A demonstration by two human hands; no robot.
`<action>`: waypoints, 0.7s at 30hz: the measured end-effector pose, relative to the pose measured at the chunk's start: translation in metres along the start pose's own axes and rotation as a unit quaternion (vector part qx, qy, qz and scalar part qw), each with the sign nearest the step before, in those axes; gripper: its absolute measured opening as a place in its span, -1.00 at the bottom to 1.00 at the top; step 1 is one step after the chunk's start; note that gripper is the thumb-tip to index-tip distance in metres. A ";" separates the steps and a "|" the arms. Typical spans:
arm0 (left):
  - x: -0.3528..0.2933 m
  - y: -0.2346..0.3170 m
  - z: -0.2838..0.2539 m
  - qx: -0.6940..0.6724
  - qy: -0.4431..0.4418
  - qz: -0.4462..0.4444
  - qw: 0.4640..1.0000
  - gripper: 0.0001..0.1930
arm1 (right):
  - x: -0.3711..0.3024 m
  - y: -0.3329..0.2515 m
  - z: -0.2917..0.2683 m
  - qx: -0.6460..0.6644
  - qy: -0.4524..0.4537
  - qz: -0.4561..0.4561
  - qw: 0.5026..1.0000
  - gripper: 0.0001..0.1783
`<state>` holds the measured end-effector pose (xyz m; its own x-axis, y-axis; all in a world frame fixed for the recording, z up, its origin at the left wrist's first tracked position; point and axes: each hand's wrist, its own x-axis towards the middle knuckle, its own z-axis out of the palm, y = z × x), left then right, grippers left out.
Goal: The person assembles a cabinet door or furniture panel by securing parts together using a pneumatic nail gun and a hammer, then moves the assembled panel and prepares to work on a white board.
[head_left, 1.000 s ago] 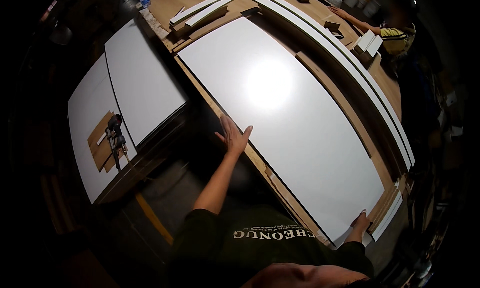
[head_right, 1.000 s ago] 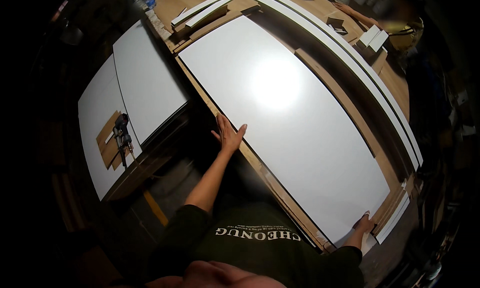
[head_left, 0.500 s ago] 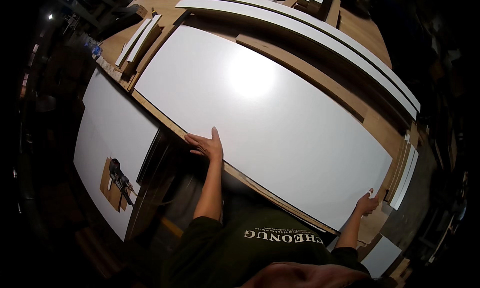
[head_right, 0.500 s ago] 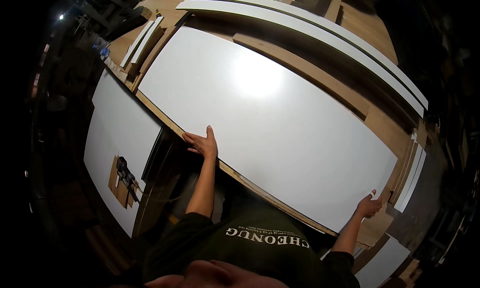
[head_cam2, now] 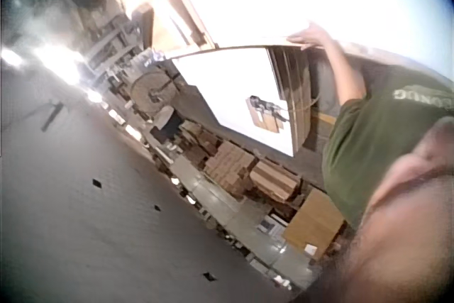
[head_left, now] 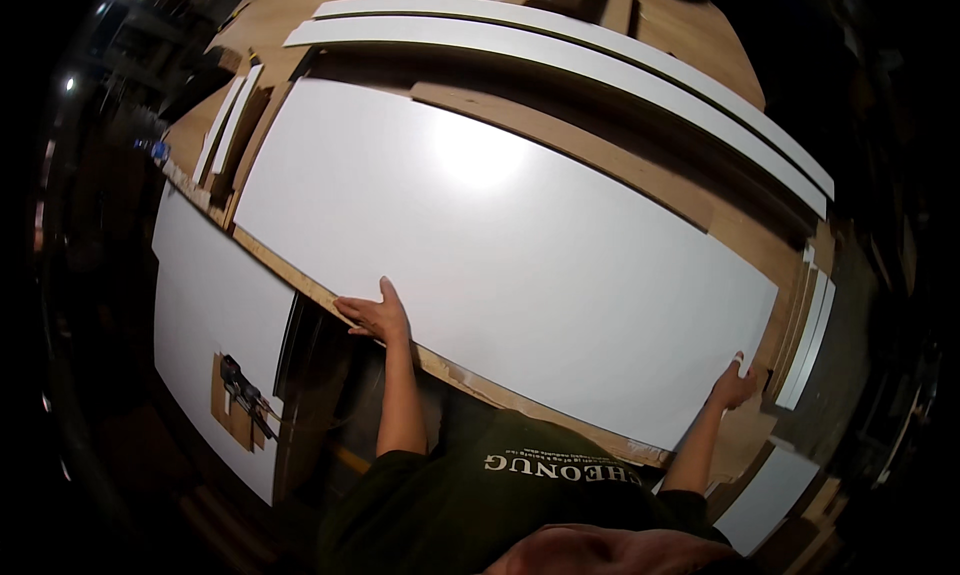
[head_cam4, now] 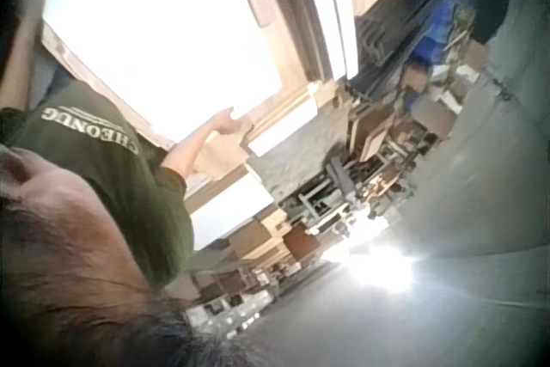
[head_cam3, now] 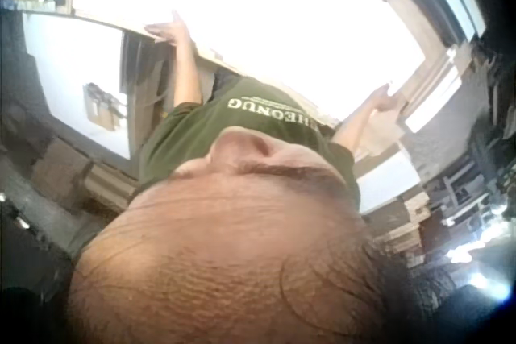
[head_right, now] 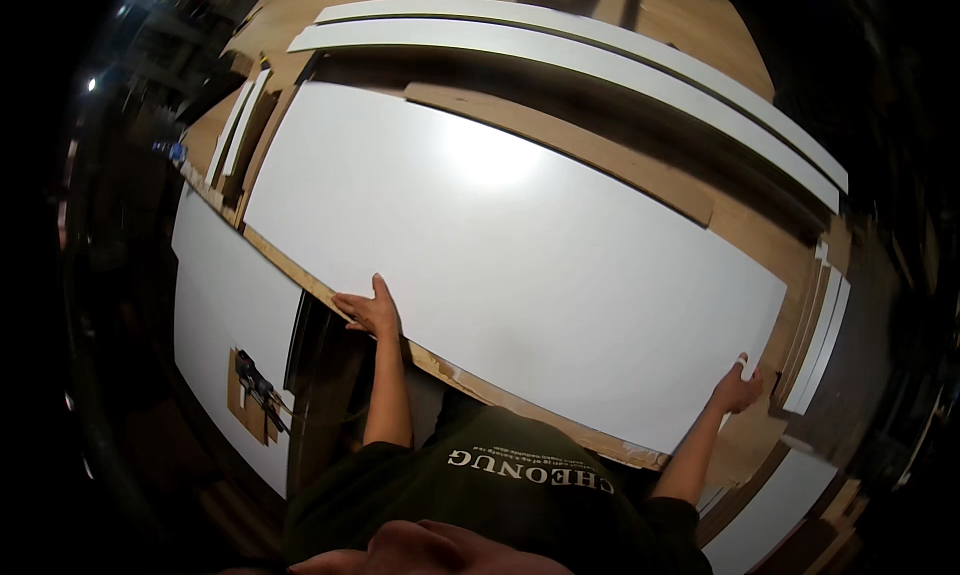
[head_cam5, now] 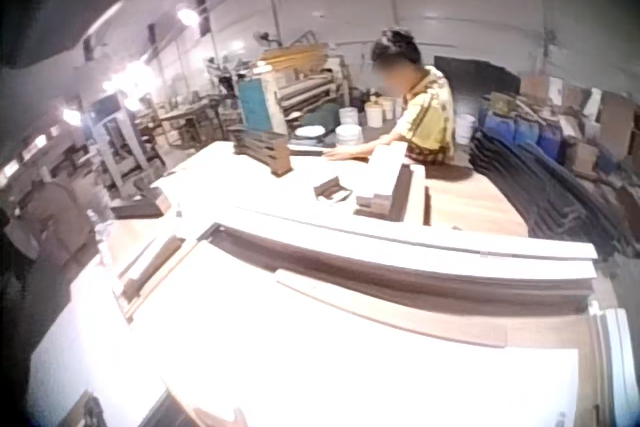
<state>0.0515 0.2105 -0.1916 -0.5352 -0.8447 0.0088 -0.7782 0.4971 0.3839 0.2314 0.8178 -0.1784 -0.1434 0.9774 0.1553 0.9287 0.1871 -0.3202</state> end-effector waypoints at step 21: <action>-0.005 -0.005 0.002 -0.080 -0.034 0.040 0.995 -0.02 | -0.192 0.009 -0.069 0.167 -0.124 -0.405 0.890 -0.38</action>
<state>0.0578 0.2126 -0.1954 -0.6183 -0.7857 -0.0160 -0.6729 0.5188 0.5273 0.2913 0.6247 -0.1466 -0.8299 0.4918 0.2635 0.3379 0.8189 -0.4640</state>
